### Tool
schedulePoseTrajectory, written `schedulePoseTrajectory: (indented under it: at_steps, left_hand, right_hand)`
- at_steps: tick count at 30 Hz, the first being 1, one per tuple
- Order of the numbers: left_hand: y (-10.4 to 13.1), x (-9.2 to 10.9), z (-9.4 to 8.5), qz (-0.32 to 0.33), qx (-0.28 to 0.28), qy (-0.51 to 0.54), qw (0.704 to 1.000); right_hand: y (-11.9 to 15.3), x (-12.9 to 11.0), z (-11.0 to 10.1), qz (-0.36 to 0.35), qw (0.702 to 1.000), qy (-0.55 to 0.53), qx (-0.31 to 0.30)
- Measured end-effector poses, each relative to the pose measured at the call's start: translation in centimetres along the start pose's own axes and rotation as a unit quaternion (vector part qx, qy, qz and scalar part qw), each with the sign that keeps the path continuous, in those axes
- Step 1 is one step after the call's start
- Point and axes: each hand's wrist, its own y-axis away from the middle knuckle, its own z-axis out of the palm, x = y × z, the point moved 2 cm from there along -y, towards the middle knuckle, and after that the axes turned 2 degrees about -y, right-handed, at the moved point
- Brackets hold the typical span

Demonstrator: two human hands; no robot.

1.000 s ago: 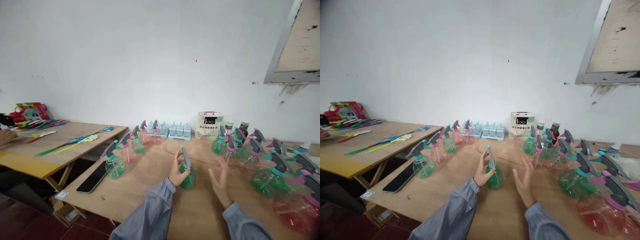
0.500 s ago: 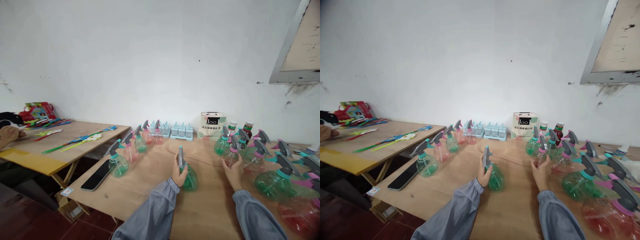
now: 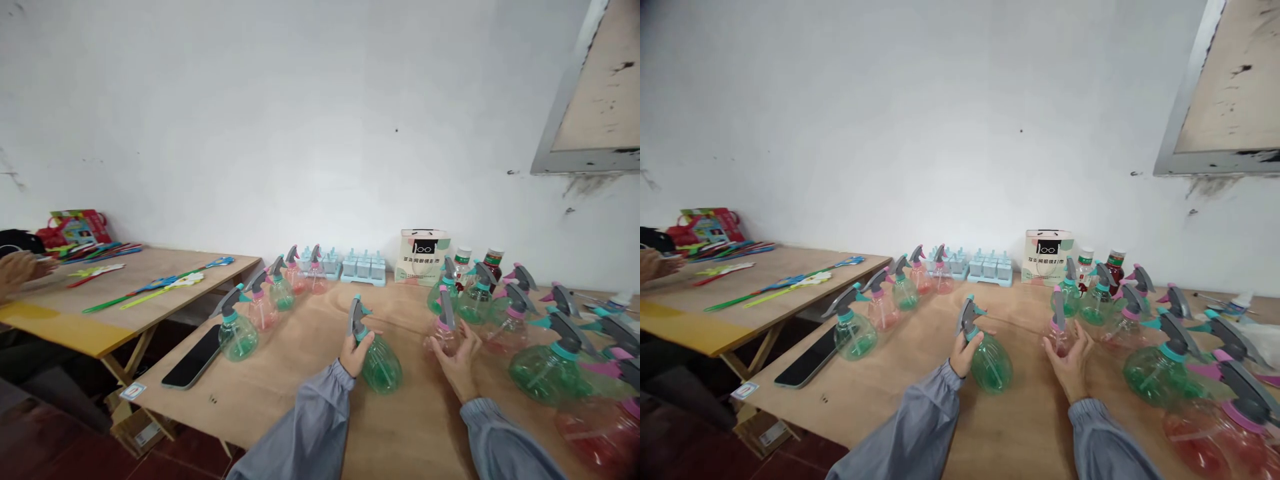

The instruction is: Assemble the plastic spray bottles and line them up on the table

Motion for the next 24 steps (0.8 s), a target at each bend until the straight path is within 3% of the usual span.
schedulePoseTrajectory:
  at_steps: [6, 9, 13, 16, 24]
  left_hand:
    - [0.1, 0.9, 0.1, 0.001, -0.018, 0.020, 1.000]
    - [-0.2, 0.8, 0.1, -0.026, -0.020, 0.048, 0.998]
    - [-0.9, 0.9, -0.9, -0.030, -0.001, 0.135, 0.990]
    - [-1.4, 1.1, -1.9, -0.040, -0.037, 0.187, 0.981]
    - [-1.4, 1.2, -2.5, -0.062, -0.076, 0.202, 0.974]
  right_hand:
    - [0.1, 1.1, 0.3, 0.074, 0.994, -0.065, -0.050]
    - [0.3, 1.5, 0.5, 0.099, 0.992, -0.069, -0.044]
    - [0.6, 0.9, 0.5, 0.097, 0.992, -0.069, -0.046]
    - [1.1, 0.2, 0.7, 0.088, 0.991, -0.075, -0.067]
    - [2.9, -1.0, 1.4, 0.066, 0.988, -0.098, -0.102]
